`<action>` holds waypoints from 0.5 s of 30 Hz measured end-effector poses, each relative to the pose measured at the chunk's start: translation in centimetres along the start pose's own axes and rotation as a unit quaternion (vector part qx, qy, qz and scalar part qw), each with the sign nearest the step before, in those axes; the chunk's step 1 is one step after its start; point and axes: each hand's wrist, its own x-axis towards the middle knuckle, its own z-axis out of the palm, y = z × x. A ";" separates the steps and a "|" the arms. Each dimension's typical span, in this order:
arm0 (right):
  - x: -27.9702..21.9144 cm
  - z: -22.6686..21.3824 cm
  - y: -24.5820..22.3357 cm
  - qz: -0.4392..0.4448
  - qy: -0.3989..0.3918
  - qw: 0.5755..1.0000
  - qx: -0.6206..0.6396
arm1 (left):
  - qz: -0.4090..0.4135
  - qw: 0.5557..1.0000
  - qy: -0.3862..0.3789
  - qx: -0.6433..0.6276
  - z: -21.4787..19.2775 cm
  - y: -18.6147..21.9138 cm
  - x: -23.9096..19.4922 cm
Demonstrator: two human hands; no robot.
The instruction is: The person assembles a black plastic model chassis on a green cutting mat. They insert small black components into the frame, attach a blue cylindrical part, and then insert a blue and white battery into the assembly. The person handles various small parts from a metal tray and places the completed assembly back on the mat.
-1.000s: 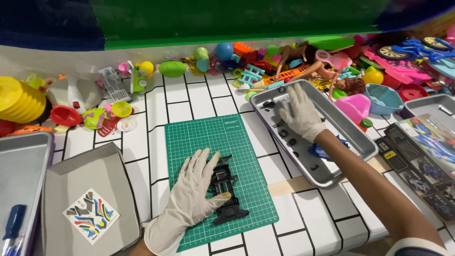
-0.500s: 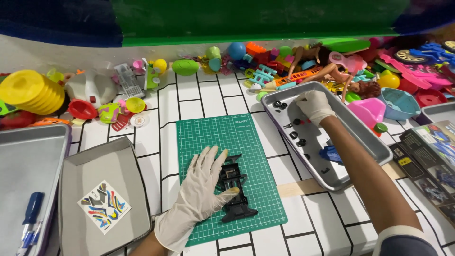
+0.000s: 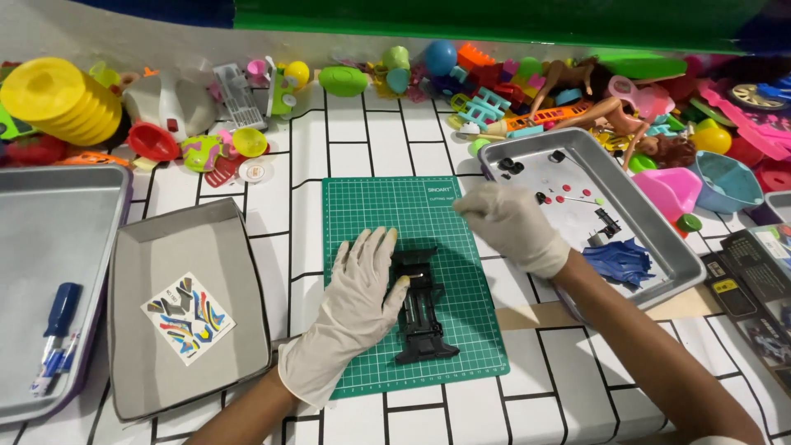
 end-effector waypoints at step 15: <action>-6.0 4.9 -2.8 -0.112 -0.161 0.964 -0.179 | -0.044 0.975 -0.185 0.118 -1.7 2.3 0.6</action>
